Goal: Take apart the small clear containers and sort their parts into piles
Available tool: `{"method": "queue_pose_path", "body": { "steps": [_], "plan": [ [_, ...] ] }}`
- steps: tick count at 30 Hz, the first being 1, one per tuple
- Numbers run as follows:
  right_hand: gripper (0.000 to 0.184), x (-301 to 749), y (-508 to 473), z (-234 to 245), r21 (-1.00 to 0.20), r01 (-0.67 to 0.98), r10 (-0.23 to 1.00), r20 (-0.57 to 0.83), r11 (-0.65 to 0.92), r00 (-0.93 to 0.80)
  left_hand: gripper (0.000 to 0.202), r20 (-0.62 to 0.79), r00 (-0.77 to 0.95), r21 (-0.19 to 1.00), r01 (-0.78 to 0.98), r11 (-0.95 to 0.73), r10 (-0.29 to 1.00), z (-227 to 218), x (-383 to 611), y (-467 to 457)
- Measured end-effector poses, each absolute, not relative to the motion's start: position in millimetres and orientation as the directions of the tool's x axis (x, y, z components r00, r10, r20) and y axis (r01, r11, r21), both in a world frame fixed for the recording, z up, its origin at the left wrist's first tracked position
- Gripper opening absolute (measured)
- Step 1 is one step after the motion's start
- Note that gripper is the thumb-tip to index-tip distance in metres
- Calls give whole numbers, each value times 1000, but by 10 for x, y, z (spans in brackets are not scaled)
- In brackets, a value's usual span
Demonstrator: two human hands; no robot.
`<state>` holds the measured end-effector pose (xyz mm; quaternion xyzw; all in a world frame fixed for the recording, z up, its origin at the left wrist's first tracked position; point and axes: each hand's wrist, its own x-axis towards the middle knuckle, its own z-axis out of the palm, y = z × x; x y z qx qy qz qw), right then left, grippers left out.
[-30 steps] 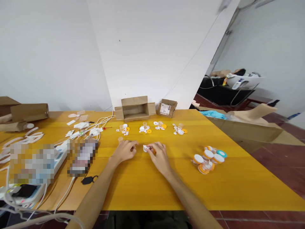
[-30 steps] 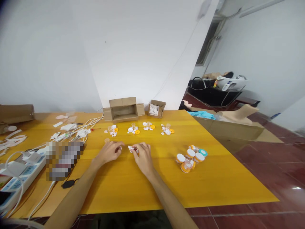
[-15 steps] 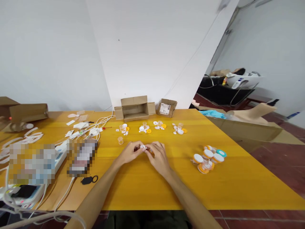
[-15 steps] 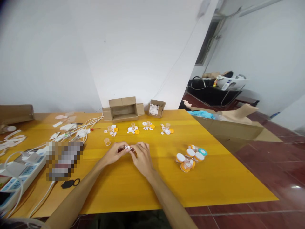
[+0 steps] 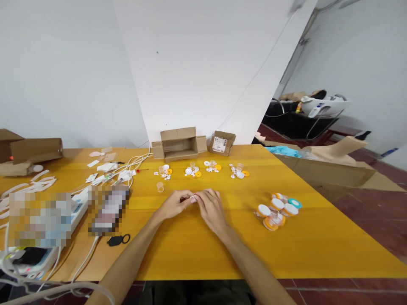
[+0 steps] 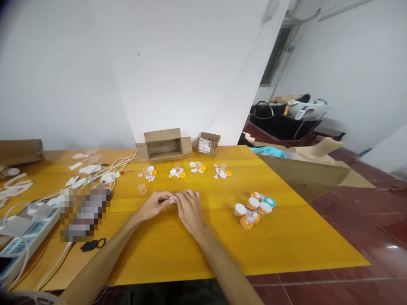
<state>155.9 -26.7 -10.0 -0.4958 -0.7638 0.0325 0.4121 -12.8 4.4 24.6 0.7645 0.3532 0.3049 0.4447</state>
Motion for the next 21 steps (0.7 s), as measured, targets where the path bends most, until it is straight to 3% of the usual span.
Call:
{"method": "queue_pose_path", "body": {
  "steps": [21],
  "plan": [
    [30,1572,-238,-163,-343,839,802,573,422,-170,14,94,604,885,314,-344,792,164,-95,21]
  ]
}}
